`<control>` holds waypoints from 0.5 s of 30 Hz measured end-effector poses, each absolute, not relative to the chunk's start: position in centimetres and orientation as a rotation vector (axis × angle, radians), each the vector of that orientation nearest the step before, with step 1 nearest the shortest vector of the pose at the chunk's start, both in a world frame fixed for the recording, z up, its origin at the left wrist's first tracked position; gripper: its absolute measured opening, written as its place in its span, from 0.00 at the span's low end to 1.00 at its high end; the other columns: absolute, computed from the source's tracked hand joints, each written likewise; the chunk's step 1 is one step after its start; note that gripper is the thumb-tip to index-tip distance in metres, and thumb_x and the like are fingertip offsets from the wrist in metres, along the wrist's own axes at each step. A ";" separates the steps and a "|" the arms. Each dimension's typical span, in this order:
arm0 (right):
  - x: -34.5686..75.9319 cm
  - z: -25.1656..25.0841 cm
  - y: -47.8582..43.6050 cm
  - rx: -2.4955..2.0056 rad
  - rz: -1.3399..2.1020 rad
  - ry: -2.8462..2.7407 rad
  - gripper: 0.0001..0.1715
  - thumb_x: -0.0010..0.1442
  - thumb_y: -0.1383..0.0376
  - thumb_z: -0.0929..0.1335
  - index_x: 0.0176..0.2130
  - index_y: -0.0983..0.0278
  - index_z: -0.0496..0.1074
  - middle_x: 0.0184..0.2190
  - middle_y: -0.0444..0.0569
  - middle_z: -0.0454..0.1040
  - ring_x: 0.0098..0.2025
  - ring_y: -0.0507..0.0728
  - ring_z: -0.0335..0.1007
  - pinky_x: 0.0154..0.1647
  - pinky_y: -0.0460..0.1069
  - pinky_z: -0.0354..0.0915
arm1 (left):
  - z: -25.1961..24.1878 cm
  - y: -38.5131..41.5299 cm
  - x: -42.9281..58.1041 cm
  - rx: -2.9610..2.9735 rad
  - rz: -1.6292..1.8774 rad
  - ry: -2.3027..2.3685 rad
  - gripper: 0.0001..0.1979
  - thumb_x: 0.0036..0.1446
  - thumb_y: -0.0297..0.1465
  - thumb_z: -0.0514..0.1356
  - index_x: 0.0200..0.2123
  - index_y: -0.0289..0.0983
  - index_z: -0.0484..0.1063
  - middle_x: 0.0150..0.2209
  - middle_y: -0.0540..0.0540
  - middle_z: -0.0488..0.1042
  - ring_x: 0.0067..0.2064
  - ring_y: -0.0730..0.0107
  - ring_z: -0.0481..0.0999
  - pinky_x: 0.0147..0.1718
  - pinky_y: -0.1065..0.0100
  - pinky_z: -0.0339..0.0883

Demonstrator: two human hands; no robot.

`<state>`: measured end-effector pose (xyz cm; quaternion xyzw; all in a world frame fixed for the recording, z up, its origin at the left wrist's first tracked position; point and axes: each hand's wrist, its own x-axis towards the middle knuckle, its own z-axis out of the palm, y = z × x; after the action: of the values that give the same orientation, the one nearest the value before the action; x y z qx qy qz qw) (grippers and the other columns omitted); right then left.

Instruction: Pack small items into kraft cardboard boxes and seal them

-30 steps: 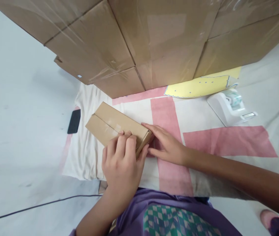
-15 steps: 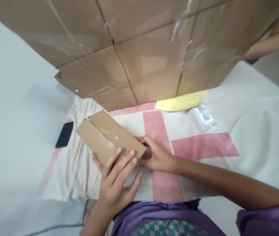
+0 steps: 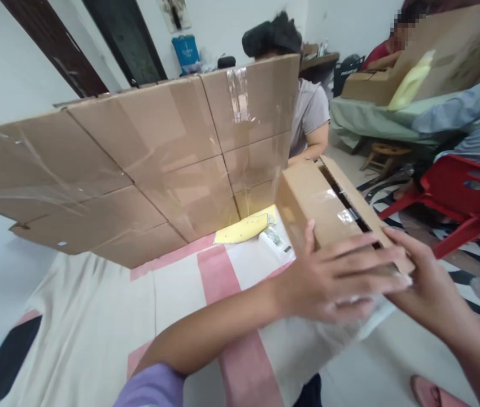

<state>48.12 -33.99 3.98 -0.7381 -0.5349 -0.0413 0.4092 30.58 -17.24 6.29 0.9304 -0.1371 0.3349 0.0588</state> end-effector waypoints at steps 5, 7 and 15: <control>59.4 0.7 -29.7 -2.018 0.062 -1.411 0.45 0.54 0.52 0.73 0.66 0.42 0.56 0.55 0.52 0.74 0.45 0.70 0.79 0.45 0.63 0.77 | 2.3 -13.3 40.3 2.822 0.702 -0.290 0.26 0.68 0.35 0.47 0.68 0.40 0.58 0.73 0.49 0.52 0.76 0.65 0.41 0.69 0.36 0.22; 62.9 -0.8 -27.0 -1.934 0.202 -1.395 0.45 0.53 0.52 0.74 0.65 0.46 0.56 0.57 0.53 0.72 0.43 0.67 0.80 0.45 0.60 0.77 | 1.6 -12.0 42.8 2.780 0.638 -0.213 0.30 0.66 0.36 0.50 0.70 0.41 0.53 0.73 0.51 0.52 0.76 0.62 0.40 0.69 0.33 0.25; 68.5 -1.0 -15.6 -1.810 0.176 -1.538 0.45 0.52 0.51 0.74 0.62 0.62 0.61 0.56 0.61 0.72 0.49 0.67 0.75 0.46 0.57 0.74 | 3.0 -4.8 48.0 2.833 0.477 0.103 0.31 0.62 0.32 0.52 0.68 0.41 0.55 0.72 0.49 0.56 0.73 0.63 0.51 0.69 0.31 0.33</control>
<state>68.50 -15.59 -0.96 -0.7056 -0.5999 0.0687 0.3708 48.00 -4.84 2.98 0.9768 0.0356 0.1644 0.1328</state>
